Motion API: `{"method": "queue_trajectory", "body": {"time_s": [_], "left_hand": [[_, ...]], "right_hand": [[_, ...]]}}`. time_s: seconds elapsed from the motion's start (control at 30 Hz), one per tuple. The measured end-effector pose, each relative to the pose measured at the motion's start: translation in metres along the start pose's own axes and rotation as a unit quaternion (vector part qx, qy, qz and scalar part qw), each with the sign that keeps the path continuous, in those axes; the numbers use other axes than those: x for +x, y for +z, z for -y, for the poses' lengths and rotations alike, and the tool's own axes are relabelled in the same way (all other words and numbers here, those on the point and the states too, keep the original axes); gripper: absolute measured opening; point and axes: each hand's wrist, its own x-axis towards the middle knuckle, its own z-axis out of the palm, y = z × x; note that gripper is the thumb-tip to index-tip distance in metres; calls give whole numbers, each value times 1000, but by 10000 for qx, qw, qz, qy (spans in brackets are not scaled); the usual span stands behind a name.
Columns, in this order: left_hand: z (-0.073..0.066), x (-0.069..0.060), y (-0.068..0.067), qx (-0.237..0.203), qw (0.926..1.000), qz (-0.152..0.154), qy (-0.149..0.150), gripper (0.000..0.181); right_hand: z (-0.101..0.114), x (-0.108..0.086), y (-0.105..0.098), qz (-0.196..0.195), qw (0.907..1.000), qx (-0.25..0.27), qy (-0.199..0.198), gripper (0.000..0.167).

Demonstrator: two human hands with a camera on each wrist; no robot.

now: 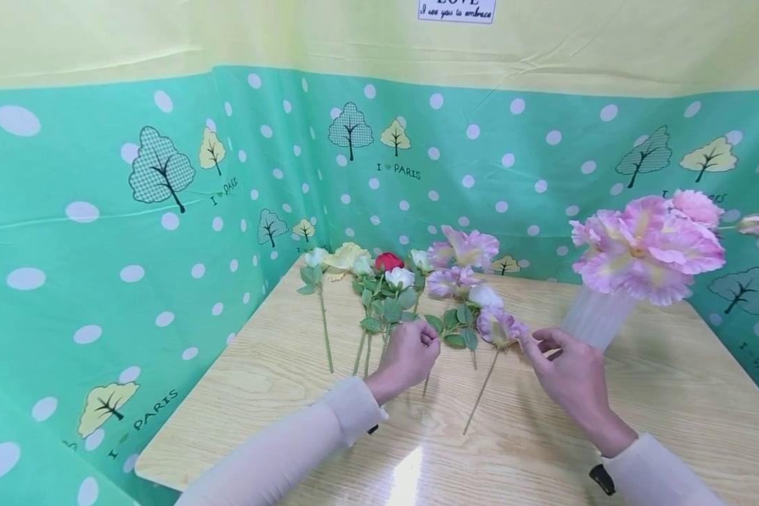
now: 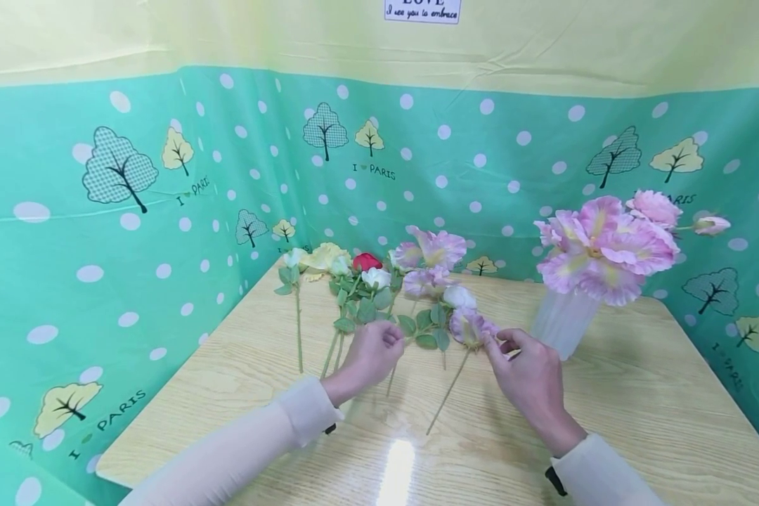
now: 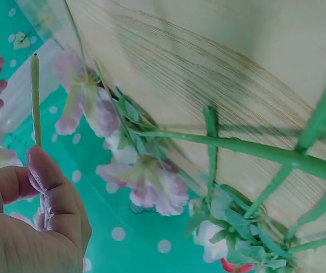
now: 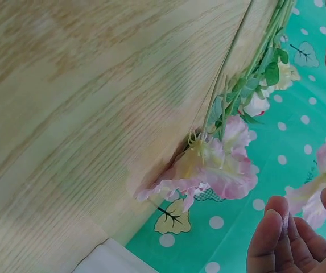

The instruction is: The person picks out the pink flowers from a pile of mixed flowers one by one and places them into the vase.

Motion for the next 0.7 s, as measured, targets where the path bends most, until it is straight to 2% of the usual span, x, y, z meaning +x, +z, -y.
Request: {"method": "queue_trajectory", "body": {"time_s": [0.23, 0.47, 0.57, 0.7], "left_hand": [[-8, -4, 7, -245, 9995, 114, 147, 10], [-18, -6, 15, -199, 9991, 104, 373, 8], [-23, -8, 18, -113, 9990, 85, 415, 7], [-27, -9, 22, -238, 9987, 202, 398, 6]], "right_hand": [[3, -1, 1, 41, 10000, 48, 11, 19], [7, -2, 3, 84, 9999, 70, -5, 22], [9, -1, 4, 118, 9999, 112, -49, 20], [13, -1, 6, 160, 9997, 199, -44, 17]]}}
